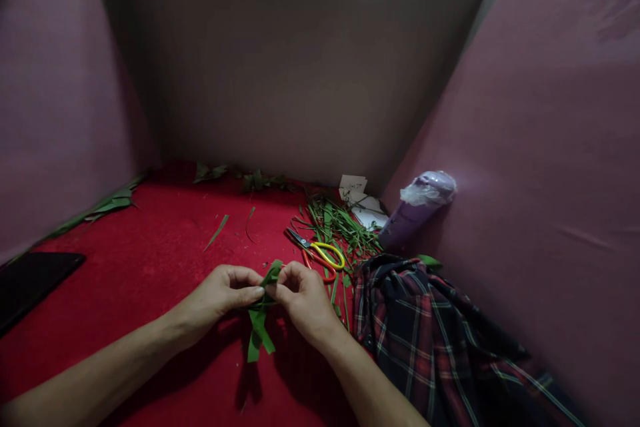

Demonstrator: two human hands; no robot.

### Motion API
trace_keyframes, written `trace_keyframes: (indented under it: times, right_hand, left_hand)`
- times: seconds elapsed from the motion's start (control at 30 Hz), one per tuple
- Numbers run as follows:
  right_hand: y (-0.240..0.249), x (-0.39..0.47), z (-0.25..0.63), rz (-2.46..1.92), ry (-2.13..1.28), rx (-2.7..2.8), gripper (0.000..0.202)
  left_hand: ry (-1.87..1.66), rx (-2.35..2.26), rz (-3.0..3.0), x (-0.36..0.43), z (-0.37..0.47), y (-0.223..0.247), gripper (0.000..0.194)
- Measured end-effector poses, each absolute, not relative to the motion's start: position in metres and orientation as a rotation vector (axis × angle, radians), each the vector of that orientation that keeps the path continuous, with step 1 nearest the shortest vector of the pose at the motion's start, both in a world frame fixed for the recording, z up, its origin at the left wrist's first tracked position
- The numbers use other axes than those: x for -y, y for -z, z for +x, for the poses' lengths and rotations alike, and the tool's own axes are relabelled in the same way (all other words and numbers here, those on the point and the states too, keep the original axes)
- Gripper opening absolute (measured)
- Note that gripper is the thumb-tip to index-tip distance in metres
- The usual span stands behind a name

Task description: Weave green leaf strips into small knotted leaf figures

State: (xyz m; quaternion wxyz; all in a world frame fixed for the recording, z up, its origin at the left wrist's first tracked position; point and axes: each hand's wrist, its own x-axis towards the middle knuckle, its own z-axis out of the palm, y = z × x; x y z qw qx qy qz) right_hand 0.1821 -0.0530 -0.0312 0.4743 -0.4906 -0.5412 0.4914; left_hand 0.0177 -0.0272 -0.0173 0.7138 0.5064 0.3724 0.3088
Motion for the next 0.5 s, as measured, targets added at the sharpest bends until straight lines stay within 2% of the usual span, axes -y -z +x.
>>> trace_keyframes:
  times: [0.27,0.5]
  right_hand:
    - [0.0320,0.0530,0.1818,-1.249,-1.120,1.335,0.022]
    - [0.0360,0.0539,0.1828,-1.292,-1.065,1.395,0.024]
  left_hand:
    - [-0.669,-0.818,1.121,0.0279,0.0175,0.0185,0.029]
    - [-0.688,-0.856,1.200,0.0278,0.0223,0.0196,0.022]
